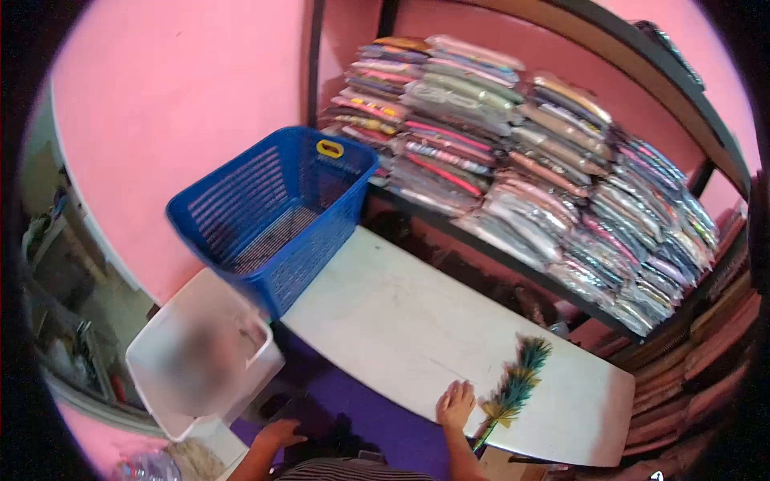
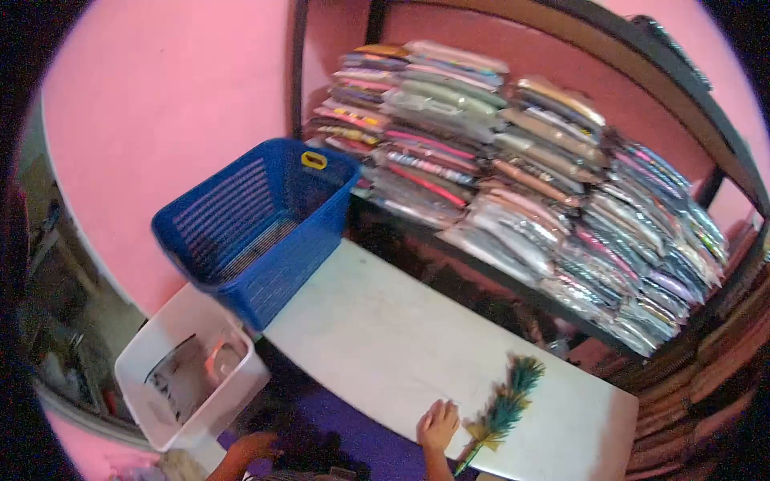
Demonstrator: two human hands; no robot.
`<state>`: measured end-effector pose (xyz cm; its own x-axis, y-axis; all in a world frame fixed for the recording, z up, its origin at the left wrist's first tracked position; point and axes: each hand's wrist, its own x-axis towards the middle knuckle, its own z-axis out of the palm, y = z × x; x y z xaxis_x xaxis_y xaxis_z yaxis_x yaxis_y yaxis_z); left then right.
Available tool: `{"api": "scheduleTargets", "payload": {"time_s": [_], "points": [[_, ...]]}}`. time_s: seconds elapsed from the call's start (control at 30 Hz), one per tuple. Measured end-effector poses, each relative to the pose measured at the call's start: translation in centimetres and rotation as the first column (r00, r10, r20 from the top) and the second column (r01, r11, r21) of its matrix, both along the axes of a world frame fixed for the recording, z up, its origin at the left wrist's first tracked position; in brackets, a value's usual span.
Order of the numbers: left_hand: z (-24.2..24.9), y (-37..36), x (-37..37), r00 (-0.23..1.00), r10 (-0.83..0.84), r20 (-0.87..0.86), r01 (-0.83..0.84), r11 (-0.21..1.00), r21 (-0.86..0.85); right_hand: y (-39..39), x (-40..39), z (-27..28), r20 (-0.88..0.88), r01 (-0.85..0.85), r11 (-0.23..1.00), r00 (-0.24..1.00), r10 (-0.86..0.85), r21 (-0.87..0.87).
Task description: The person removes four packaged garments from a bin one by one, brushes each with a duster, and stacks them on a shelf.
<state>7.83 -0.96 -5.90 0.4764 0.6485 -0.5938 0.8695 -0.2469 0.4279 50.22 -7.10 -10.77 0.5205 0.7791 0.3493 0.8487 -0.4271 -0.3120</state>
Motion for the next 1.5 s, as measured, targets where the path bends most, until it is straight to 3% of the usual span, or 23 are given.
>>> {"api": "scheduleTargets", "payload": {"time_s": [0.1, 0.17, 0.2, 0.27, 0.33, 0.37, 0.53, 0.63, 0.73, 0.77, 0.83, 0.9, 0.93, 1.0, 1.03, 1.1, 1.13, 1.2, 1.33, 1.4, 1.43, 1.47, 1.5], "points": [[0.7, -1.5, -0.5, 0.995, 0.007, 0.103, -0.021, 0.991, 0.134, 0.0, -0.2, -0.1, 0.045, -0.017, 0.999, 0.999, 0.015, 0.038], [3.7, -1.7, -0.7, 0.968, 0.107, 0.226, -0.129, 0.988, 0.083, 0.2, -0.1, -1.1, 0.144, -0.024, 0.999, 0.989, 0.019, 0.029], [2.7, -1.9, -1.6, 0.949, 0.126, 0.289, -0.179, 0.970, 0.164, 0.3, -0.6, -0.9, 0.124, 0.026, 0.997, 0.992, -0.016, -0.078], [2.4, -1.7, -3.2, 0.921, 0.146, 0.362, -0.267, 0.911, 0.314, 0.9, -1.1, -2.4, 0.101, -0.008, 0.998, 0.995, 0.014, -0.060], [3.8, -0.8, -4.2, 0.915, 0.173, 0.364, -0.312, 0.876, 0.367, 2.4, -3.2, -1.3, -0.048, 0.071, 0.958, 0.995, -0.087, -0.277], [4.2, -0.2, -4.8, 0.903, 0.166, 0.395, -0.339, 0.842, 0.419, 3.2, -4.6, -1.0, -0.053, 0.059, 0.955, 0.996, -0.078, -0.290], [4.6, 3.3, -9.4, 0.830, 0.226, 0.511, -0.487, 0.741, 0.463, 7.8, -11.4, 0.9, -0.171, -0.174, 0.885, 0.979, 0.109, -0.432], [3.3, 4.7, -13.7, 0.779, 0.370, 0.506, -0.620, 0.575, 0.534, 10.2, -13.8, 1.1, -0.169, -0.214, 0.861, 0.974, 0.152, -0.460], [-1.1, 5.9, -19.8, 0.707, 0.592, 0.386, -0.706, 0.570, 0.420, 10.9, -14.2, 1.5, -0.161, -0.165, 0.826, 0.983, 0.091, -0.539], [-4.6, 6.2, -22.5, 0.714, 0.588, 0.379, -0.699, 0.581, 0.417, 11.0, -14.2, 1.6, -0.174, -0.155, 0.815, 0.982, 0.067, -0.558], [-12.4, 5.8, -28.2, 0.587, 0.788, 0.187, -0.733, 0.418, 0.537, 11.2, -14.0, 1.8, -0.183, -0.154, 0.804, 0.981, 0.057, -0.574], [-14.6, 5.4, -32.0, 0.277, 0.948, -0.156, -0.899, 0.313, 0.307, 11.3, -14.1, 2.3, -0.203, -0.160, 0.779, 0.978, 0.042, -0.606], [-15.6, 5.2, -32.7, 0.287, 0.944, -0.165, -0.894, 0.326, 0.307, 11.4, -14.2, 2.3, -0.206, -0.153, 0.776, 0.978, 0.030, -0.612], [-18.0, 3.9, -34.0, -0.186, 0.979, -0.086, -0.982, -0.181, 0.056, 11.7, -14.1, 2.3, -0.198, -0.138, 0.751, 0.980, 0.010, -0.645], [-22.9, 3.8, -35.7, -0.176, 0.980, -0.095, -0.984, -0.171, 0.059, 11.9, -14.1, 2.4, -0.212, -0.131, 0.731, 0.977, -0.019, -0.669], [-30.6, 1.8, -37.2, -0.206, 0.975, -0.086, -0.967, -0.216, -0.132, 12.0, -14.1, 2.6, -0.210, -0.120, 0.714, 0.977, -0.039, -0.689], [-29.0, 1.6, -36.2, -0.199, 0.976, -0.094, -0.969, -0.210, -0.131, 12.1, -14.2, 2.8, -0.206, -0.116, 0.703, 0.977, -0.045, -0.702], [-22.7, 2.2, -33.6, -0.224, 0.974, -0.032, -0.910, -0.221, -0.350, 12.5, -14.8, 4.0, -0.226, -0.118, 0.678, 0.971, -0.073, -0.725], [-19.3, 2.9, -33.0, -0.281, 0.945, -0.170, -0.914, -0.317, -0.253, 12.7, -14.8, 4.1, -0.242, -0.120, 0.648, 0.965, -0.102, -0.752], [-16.4, 4.8, -32.3, 0.028, 0.929, -0.370, -0.992, 0.071, 0.105, 12.6, -14.6, 3.8, -0.246, -0.125, 0.653, 0.964, -0.097, -0.747], [-17.8, 4.7, -32.7, 0.141, 0.932, -0.333, -0.955, 0.217, 0.203, 12.6, -14.5, 3.7, -0.244, -0.124, 0.654, 0.965, -0.095, -0.746], [-20.2, 4.4, -33.6, 0.143, 0.932, -0.335, -0.956, 0.217, 0.198, 12.7, -14.5, 3.7, -0.242, -0.125, 0.655, 0.966, -0.090, -0.745], [-24.3, 3.7, -35.1, 0.007, 0.998, -0.064, -1.000, 0.007, 0.001, 12.7, -14.5, 3.7, -0.239, -0.123, 0.655, 0.967, -0.091, -0.746]]}}
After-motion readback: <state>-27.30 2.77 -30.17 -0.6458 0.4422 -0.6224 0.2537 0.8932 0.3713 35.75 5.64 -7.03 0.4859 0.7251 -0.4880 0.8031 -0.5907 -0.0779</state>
